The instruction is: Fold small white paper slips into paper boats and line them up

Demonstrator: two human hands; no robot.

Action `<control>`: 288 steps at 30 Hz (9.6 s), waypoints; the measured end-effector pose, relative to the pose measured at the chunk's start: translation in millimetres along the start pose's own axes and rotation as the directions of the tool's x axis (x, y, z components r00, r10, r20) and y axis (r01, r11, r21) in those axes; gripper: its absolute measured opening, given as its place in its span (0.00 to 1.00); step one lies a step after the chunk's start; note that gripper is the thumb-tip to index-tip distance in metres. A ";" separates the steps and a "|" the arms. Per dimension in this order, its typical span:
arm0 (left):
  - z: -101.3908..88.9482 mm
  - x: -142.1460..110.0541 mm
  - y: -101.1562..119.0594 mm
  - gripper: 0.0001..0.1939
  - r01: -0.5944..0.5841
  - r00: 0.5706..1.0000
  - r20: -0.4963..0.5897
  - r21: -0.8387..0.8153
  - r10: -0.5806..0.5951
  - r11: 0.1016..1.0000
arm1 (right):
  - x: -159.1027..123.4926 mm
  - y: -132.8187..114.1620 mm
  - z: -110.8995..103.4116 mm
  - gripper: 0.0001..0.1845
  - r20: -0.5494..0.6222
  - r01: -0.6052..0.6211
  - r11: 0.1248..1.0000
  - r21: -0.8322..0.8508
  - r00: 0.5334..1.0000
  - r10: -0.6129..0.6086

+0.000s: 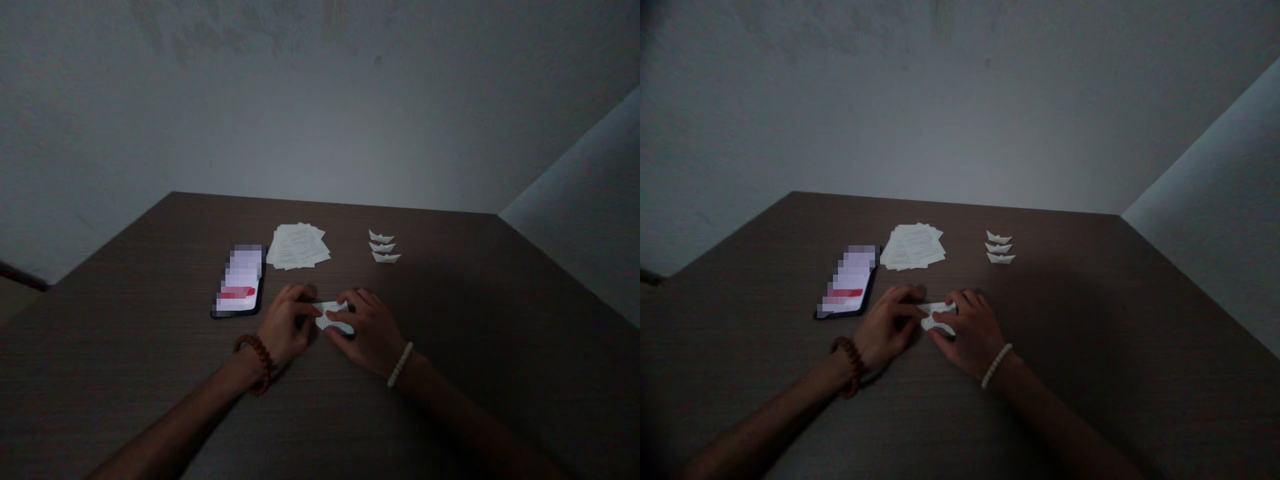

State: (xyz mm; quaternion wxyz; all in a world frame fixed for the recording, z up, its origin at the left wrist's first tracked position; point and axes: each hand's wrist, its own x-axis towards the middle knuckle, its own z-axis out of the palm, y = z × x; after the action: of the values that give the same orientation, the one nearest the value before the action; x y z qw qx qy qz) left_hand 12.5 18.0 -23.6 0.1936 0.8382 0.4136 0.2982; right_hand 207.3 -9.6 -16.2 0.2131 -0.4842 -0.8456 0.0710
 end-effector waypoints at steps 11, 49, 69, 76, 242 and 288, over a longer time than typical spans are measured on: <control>-3.2 -0.1 -0.2 0.23 0.018 0.999 0.028 0.003 -0.018 1.000 | -0.5 -0.7 -1.5 0.11 -0.004 -0.002 1.000 0.003 1.000 0.002; -27.2 0.8 -25.6 0.16 -0.380 0.912 0.156 -0.024 0.379 0.925 | 0.9 -1.9 -6.6 0.17 0.121 0.203 0.978 -0.040 0.973 -0.197; -21.2 -3.6 -18.7 0.11 -0.460 0.887 0.148 0.218 0.437 0.861 | -12.5 8.6 -14.5 0.12 0.142 0.228 0.968 0.103 0.960 -0.241; -21.1 -4.1 -13.8 0.09 -0.446 0.893 0.192 0.252 0.407 0.859 | -12.0 11.0 -12.1 0.10 0.075 0.238 0.960 0.150 0.965 -0.251; -15.7 -13.5 14.4 0.20 -0.487 0.816 0.480 0.270 0.322 0.831 | 11.1 16.7 10.0 0.06 -0.130 -0.166 0.977 0.132 0.974 0.184; -22.5 -9.0 23.5 0.17 -0.378 0.860 0.441 0.209 0.258 0.902 | -22.2 23.7 -16.5 0.15 0.056 0.054 0.991 -0.120 0.997 -0.047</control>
State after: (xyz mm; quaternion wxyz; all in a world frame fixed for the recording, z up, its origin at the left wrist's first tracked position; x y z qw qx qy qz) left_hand 6.8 -1.1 3.6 0.0980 0.9575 0.2581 0.0839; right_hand 242.9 -17.5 -15.6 0.1624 -0.4726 -0.8658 0.0269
